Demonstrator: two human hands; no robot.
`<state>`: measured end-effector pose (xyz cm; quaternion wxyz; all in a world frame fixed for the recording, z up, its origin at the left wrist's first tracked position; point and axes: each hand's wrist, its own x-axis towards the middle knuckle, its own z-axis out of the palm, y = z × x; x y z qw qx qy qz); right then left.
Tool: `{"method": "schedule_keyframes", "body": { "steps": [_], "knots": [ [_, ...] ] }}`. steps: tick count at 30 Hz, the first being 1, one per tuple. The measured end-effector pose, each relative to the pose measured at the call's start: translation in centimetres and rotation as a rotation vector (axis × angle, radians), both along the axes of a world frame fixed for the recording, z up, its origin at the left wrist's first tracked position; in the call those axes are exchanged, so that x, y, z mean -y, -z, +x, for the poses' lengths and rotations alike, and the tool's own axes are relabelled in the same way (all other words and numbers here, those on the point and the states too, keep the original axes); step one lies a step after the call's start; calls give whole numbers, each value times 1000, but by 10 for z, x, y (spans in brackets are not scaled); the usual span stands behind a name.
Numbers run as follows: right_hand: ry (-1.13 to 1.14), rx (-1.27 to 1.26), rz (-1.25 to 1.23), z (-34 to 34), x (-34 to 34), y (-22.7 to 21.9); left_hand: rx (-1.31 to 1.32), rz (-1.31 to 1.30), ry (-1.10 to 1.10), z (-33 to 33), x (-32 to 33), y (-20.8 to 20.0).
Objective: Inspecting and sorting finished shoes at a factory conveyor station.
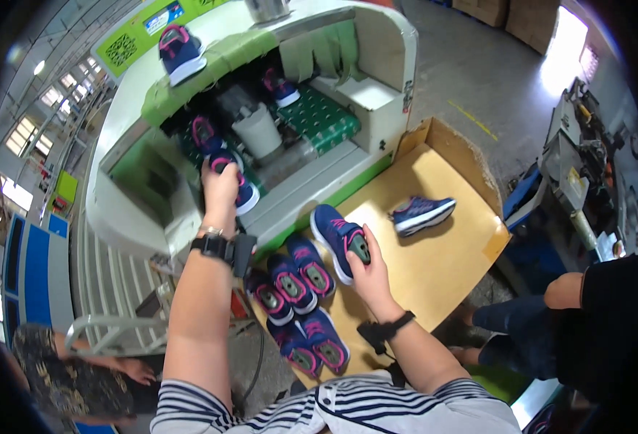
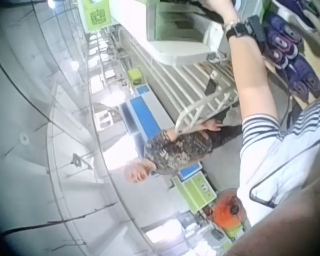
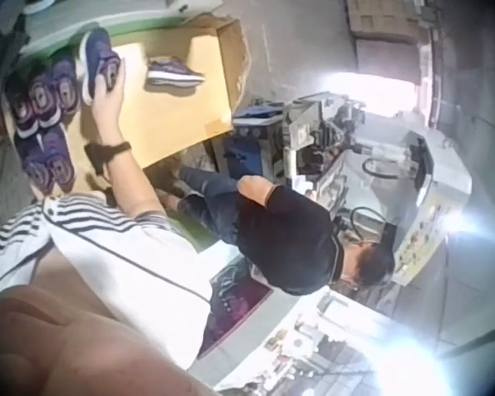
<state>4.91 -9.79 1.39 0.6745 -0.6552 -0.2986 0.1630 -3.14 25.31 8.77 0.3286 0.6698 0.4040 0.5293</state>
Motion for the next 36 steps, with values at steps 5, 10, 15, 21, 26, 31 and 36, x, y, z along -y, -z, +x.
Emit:
{"method": "schedule_keyframes", "body": {
  "steps": [5,10,15,21,26,31,36],
  "knots": [
    [105,398,193,64,-65,-117,153,-242,252,-16,63,-47],
    [282,593,-50,168,-185,-69,-270,333,338,-21,186,1],
    [251,620,-3,130,-204,-41,-910,331,783,-116,265,61],
    [332,472,-867,212,-22,52,-1002,217,792,-145,304,111],
    [325,374,-622,206,77,97,-921,293,767,-155,310,118],
    [143,-152,-152,143,121,124,-866,336,656,-162,309,122],
    [466,56,-330,79,138,146,-797,360,649,-152,312,119]
  ]
}}
